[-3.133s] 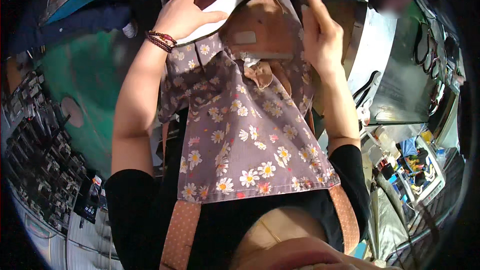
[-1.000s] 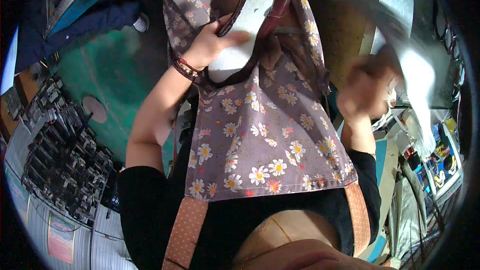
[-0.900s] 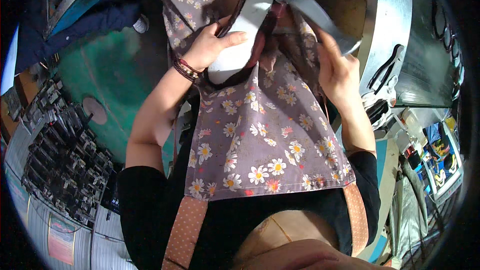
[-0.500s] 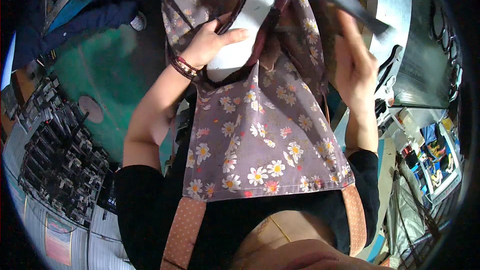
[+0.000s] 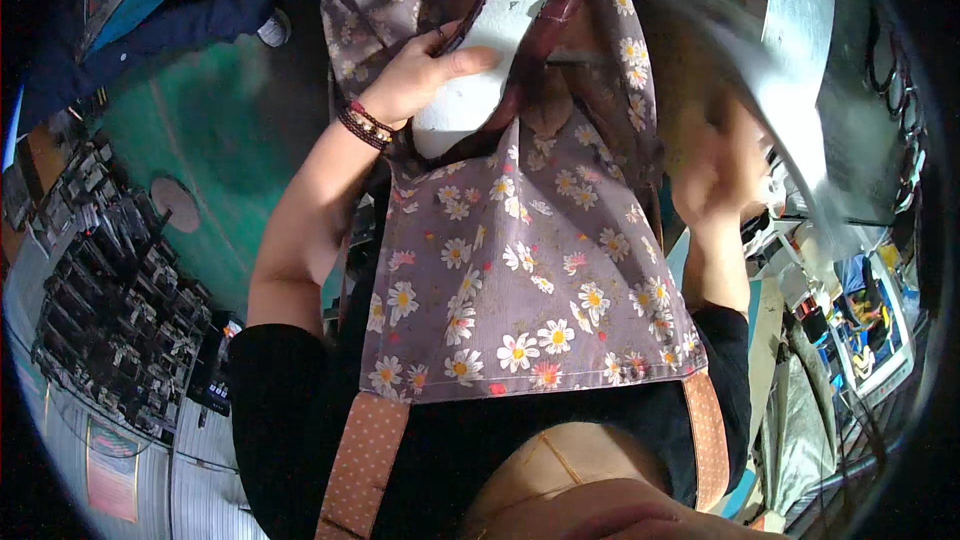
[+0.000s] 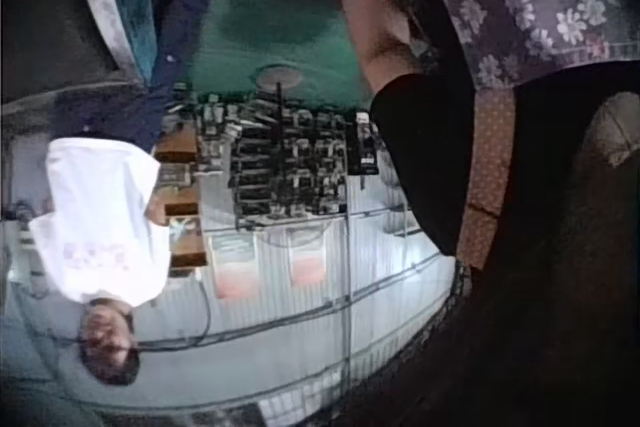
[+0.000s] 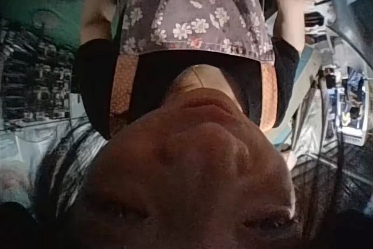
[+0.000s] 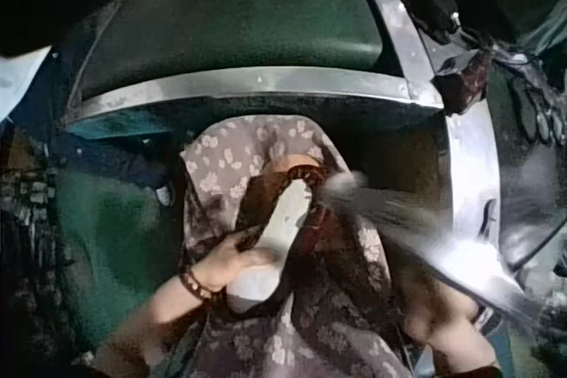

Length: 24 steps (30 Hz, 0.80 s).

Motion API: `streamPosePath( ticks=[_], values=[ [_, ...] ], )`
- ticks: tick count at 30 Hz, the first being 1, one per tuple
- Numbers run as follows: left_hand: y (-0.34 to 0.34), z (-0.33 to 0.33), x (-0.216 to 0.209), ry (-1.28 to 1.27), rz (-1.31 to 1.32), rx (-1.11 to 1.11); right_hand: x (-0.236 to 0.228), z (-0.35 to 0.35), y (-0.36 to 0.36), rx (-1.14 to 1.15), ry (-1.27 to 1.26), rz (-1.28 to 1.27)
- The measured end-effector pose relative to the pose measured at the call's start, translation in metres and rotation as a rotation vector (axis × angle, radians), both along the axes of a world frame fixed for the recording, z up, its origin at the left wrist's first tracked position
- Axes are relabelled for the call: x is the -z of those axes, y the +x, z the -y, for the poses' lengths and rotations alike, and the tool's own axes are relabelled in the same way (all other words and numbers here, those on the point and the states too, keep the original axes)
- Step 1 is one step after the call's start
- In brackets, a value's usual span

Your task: Assembling and refining shoe components on a production line using hand tools.

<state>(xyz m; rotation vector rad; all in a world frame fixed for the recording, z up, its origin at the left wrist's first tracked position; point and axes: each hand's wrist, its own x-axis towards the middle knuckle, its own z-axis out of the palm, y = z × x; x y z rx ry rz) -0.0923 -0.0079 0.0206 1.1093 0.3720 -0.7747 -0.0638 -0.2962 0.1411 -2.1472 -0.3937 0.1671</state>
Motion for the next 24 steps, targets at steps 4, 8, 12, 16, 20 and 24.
streamPosePath(
  ticks=[4, 8, 12, 16, 20, 24],
  values=[
    [0.001, -0.002, -0.006, -0.045, -0.075, -0.025, 0.003, -0.016, 0.02, -0.11, -0.243, 0.165],
    [-0.003, -0.007, -0.003, -0.052, -0.12, -0.026, -0.007, -0.008, -0.004, 0.041, -0.034, 0.234],
    [0.0, -0.004, 0.001, -0.123, -0.136, -0.046, 0.0, -0.017, 0.011, -0.2, -0.404, -0.066],
    [-0.002, -0.006, -0.005, -0.084, -0.146, -0.021, -0.012, -0.02, 0.01, -0.233, -0.156, 0.329],
    [-0.002, -0.002, -0.002, -0.081, -0.134, -0.03, -0.005, -0.018, -0.001, -0.287, -0.55, 0.028],
    [0.0, 0.0, -0.002, -0.05, -0.066, -0.014, -0.003, -0.009, 0.001, -0.216, -0.312, 0.13]
  ],
)
